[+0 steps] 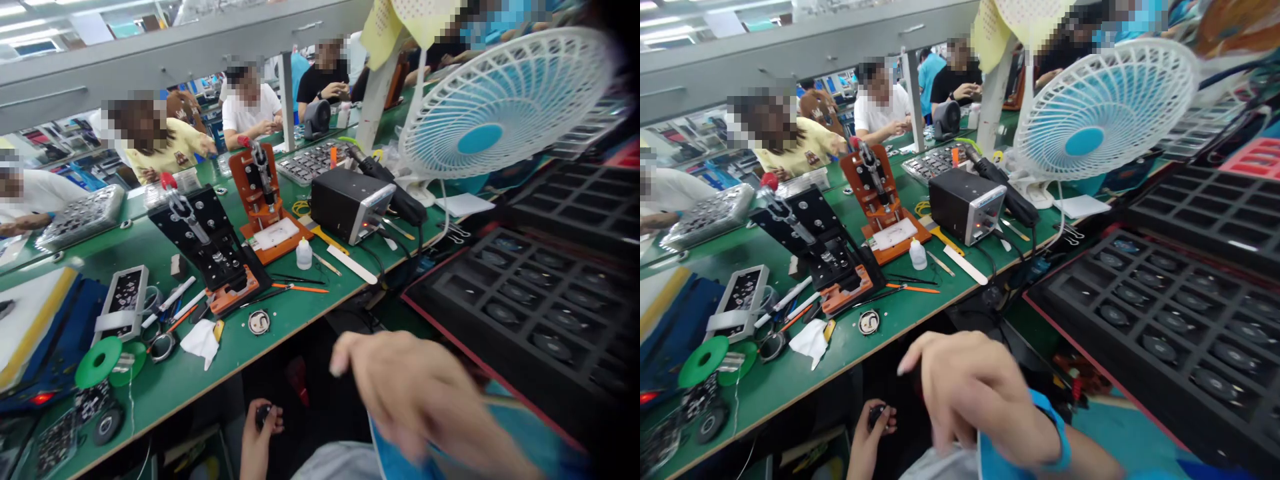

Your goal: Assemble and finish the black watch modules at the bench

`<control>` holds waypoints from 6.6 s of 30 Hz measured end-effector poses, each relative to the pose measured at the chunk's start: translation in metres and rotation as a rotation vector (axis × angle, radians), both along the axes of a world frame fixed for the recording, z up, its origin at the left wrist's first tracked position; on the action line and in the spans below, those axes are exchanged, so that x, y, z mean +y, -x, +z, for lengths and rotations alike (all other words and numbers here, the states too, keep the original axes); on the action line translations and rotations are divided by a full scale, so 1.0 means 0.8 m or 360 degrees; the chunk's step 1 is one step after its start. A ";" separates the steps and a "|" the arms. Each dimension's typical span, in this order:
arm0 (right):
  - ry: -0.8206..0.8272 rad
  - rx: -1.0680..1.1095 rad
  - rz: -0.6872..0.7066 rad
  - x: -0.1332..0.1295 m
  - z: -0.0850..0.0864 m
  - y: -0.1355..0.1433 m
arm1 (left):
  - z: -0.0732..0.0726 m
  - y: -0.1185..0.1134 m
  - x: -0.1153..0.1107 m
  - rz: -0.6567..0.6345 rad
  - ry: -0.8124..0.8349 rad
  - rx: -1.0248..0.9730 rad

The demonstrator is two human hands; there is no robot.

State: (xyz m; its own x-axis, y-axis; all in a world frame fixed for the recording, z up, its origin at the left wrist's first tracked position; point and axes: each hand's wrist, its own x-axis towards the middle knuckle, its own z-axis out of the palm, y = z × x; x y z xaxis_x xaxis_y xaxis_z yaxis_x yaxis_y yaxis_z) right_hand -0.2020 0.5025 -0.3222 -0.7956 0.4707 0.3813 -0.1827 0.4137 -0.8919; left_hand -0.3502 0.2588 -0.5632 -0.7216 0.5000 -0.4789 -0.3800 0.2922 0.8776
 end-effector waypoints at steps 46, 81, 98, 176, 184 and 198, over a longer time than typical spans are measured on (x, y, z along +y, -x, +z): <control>-0.1172 -0.0831 -0.1224 0.158 -0.073 0.069 | 0.110 -0.032 0.040 0.0087 -0.0319 -0.0136; -0.0628 -0.0166 -0.0988 0.096 -0.089 0.030 | 0.178 -0.035 0.033 -0.0316 -0.0644 0.0123; -0.0297 -0.0288 -0.0699 0.069 -0.078 0.020 | 0.178 -0.037 0.035 -0.0224 -0.0657 0.0016; -0.0040 0.0103 0.0445 -0.066 -0.100 0.011 | 0.189 -0.054 0.028 -0.0214 -0.0369 0.0311; -0.0047 0.0103 0.0427 -0.066 -0.102 0.011 | 0.187 -0.054 0.028 -0.0215 -0.0370 0.0321; 0.0493 -0.0176 0.0384 -0.067 -0.109 0.010 | 0.178 -0.056 0.028 -0.0215 -0.0491 0.0277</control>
